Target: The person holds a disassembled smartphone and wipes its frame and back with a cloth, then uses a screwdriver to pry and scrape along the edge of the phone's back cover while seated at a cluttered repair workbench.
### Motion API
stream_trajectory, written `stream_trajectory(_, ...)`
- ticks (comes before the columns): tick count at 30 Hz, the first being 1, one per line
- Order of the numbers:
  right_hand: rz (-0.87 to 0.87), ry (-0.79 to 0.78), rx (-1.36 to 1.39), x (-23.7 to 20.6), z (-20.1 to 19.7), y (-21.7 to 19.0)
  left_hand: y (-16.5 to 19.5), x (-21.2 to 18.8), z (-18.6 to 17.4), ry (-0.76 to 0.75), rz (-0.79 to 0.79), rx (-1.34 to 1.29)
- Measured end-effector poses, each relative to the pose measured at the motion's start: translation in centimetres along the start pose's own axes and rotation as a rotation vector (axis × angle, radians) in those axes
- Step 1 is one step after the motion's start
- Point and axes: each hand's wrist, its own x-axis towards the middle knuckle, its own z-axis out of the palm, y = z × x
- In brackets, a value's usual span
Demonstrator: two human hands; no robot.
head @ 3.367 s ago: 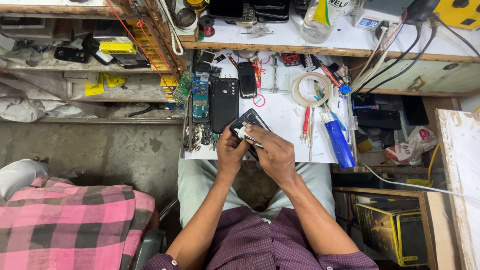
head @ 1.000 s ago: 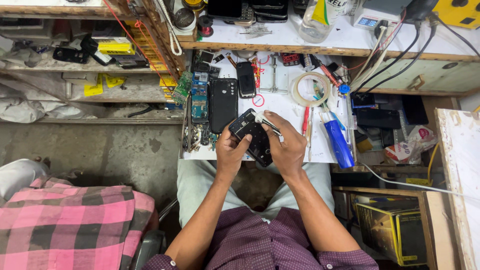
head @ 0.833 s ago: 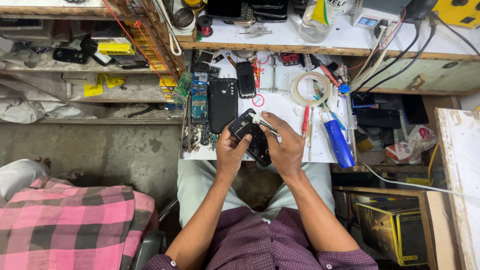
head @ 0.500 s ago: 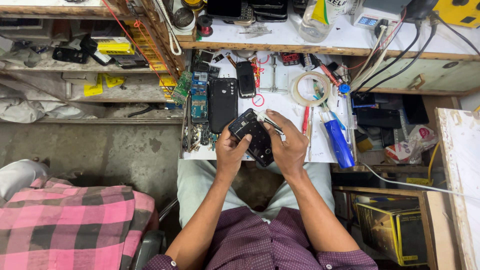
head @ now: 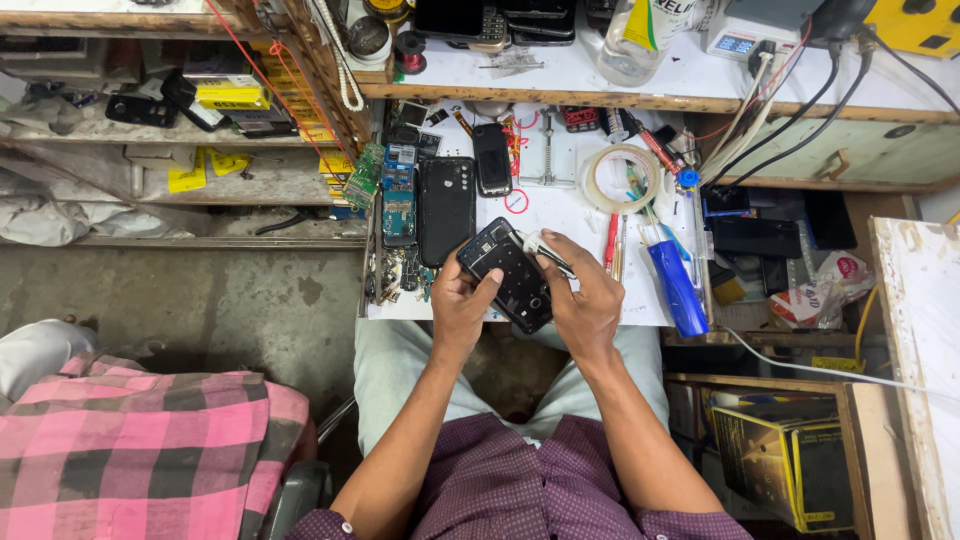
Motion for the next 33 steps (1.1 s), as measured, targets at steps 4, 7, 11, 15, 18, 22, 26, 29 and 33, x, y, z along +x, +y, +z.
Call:
stream_trajectory(4,0.004,-0.002,0.045,0.1,-0.3,-0.1,0.0,0.1,0.2,-0.012,-0.012,-0.011)
stream_trajectory(7,-0.011,-0.032,0.06,0.2,-0.2,-0.3,0.0,0.2,0.4,-0.042,0.001,-0.031)
stream_trajectory(11,-0.034,-0.095,0.066,0.5,0.3,-0.5,0.2,0.6,0.7,-0.093,-0.049,-0.025)
stream_trajectory(15,-0.03,-0.093,0.064,0.8,0.7,-0.4,0.5,0.6,0.8,-0.128,-0.038,0.028)
stream_trajectory(18,-0.039,-0.093,0.061,0.9,0.6,-0.3,0.8,0.5,0.9,-0.11,-0.103,0.112)
stream_trajectory(22,-0.033,-0.096,0.053,0.8,0.7,0.0,1.0,0.5,0.9,-0.107,-0.147,0.134)
stream_trajectory(26,-0.044,-0.102,0.071,0.8,1.1,0.1,1.0,0.5,0.8,-0.127,-0.109,0.11)
stream_trajectory(29,-0.05,-0.1,0.043,0.9,1.0,0.1,0.9,0.5,0.8,-0.142,-0.082,0.073)
stream_trajectory(33,-0.03,-0.089,0.051,1.0,0.8,-0.1,1.0,0.4,0.8,-0.145,-0.083,0.069)
